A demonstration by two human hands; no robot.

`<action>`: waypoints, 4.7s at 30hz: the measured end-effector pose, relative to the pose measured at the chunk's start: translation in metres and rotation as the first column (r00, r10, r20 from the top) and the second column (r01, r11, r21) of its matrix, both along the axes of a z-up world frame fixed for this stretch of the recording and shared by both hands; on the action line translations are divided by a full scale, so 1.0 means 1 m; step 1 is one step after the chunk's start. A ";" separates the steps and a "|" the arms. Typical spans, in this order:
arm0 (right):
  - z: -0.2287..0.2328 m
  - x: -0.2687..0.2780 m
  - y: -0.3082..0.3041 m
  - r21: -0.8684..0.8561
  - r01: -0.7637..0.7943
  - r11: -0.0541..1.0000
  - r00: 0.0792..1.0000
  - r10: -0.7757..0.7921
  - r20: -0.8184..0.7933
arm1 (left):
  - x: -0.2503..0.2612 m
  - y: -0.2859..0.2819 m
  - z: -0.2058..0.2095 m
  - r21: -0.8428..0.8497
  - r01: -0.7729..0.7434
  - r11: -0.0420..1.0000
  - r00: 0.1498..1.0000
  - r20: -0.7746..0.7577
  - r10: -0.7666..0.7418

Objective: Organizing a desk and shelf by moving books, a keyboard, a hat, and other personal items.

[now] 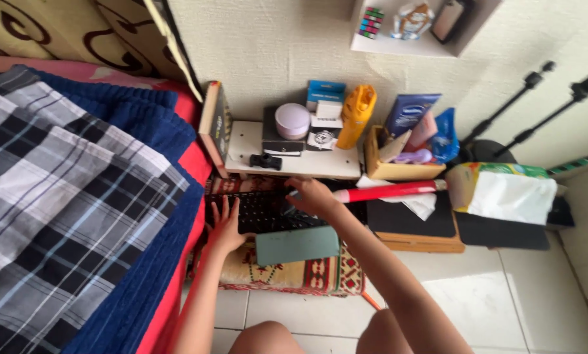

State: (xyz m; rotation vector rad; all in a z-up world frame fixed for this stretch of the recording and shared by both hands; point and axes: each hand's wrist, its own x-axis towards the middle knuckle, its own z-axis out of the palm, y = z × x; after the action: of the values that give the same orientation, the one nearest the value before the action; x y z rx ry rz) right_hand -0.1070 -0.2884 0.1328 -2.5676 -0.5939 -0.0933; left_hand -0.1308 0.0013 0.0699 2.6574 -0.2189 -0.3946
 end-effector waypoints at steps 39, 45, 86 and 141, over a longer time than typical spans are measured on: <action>0.310 -0.124 -0.171 0.521 0.370 0.769 0.646 -0.616 0.451 | 0.015 -0.357 0.137 -0.651 0.465 0.600 0.868 0.467 -0.167; 0.233 -0.062 -0.206 0.645 0.446 0.620 0.538 -0.762 0.360 | 0.033 -0.390 0.105 -0.638 0.215 0.739 0.950 0.314 -0.006; 0.007 -0.120 -0.242 -0.175 0.448 0.877 0.881 -0.466 -0.084 | -0.022 -0.353 0.042 0.093 0.593 0.800 0.727 0.365 -0.581; -0.245 -0.328 -0.313 -0.657 0.272 0.703 0.863 -0.480 -0.156 | -0.223 -0.380 -0.212 0.158 0.845 0.511 0.531 -0.127 -0.838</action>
State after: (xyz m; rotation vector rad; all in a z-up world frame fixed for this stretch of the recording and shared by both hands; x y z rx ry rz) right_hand -0.4354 -0.6012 -0.1120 -3.2131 0.0836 0.4506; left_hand -0.3539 -0.3784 -0.1423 2.5218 -1.5929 -0.7887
